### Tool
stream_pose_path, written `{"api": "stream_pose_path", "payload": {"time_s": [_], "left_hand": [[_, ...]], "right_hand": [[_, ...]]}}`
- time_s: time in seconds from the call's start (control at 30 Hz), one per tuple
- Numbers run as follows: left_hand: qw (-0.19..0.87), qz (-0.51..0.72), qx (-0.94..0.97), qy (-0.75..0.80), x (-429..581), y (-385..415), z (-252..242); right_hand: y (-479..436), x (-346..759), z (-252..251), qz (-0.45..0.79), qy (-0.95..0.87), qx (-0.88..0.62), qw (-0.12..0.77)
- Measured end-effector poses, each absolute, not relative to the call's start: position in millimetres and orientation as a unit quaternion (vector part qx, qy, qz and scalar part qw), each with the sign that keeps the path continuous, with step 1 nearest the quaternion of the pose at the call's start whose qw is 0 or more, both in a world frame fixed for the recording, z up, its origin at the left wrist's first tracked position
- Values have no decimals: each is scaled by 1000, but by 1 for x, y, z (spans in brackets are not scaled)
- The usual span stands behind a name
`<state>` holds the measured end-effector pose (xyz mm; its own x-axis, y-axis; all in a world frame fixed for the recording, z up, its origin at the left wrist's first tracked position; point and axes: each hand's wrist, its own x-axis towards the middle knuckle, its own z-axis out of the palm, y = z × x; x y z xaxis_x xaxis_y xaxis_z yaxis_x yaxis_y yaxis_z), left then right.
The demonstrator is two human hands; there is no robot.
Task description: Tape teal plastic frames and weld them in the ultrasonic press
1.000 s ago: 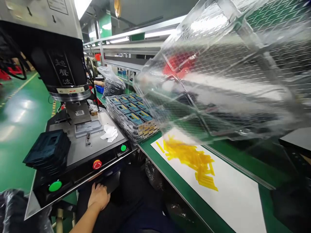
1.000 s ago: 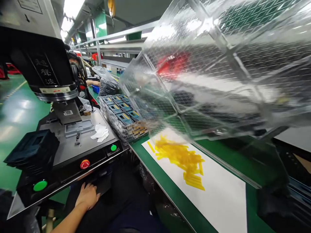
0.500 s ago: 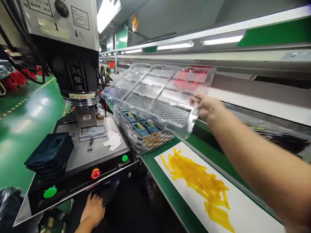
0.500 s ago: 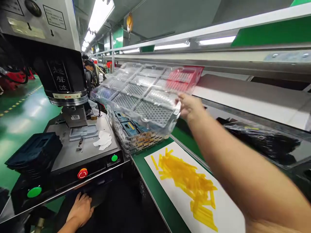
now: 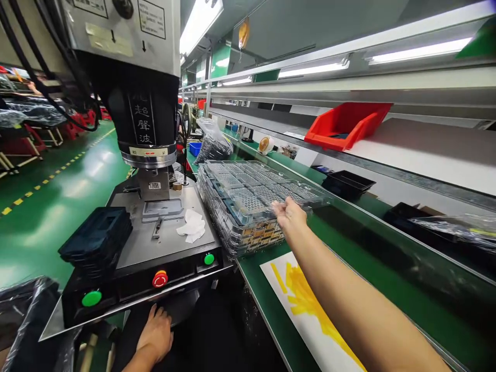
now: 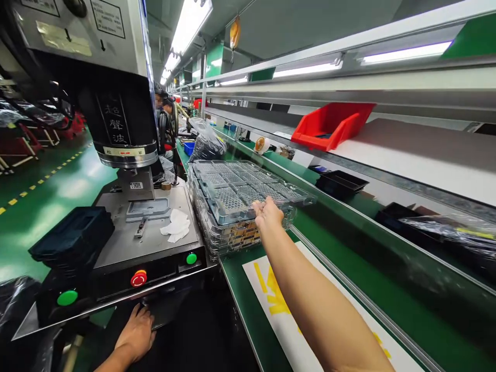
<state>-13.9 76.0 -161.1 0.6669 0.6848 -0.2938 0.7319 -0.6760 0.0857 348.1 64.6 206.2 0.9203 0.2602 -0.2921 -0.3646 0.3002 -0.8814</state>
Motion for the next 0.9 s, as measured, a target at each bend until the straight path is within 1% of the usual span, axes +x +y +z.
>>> {"api": "stream_pose_path", "payload": {"time_s": [0.2, 0.33, 0.63, 0.9], "left_hand": [[102, -127, 904, 395, -11, 78, -160], [96, -134, 904, 395, -10, 78, -158], [85, -124, 912, 382, -11, 77, -161], [99, -122, 908, 387, -12, 76, -159]], "right_hand": [[61, 346, 194, 278, 16, -607, 744], [56, 347, 188, 301, -8, -631, 715], [54, 347, 179, 257, -13, -612, 748], [52, 350, 171, 235, 8, -592, 771]]}}
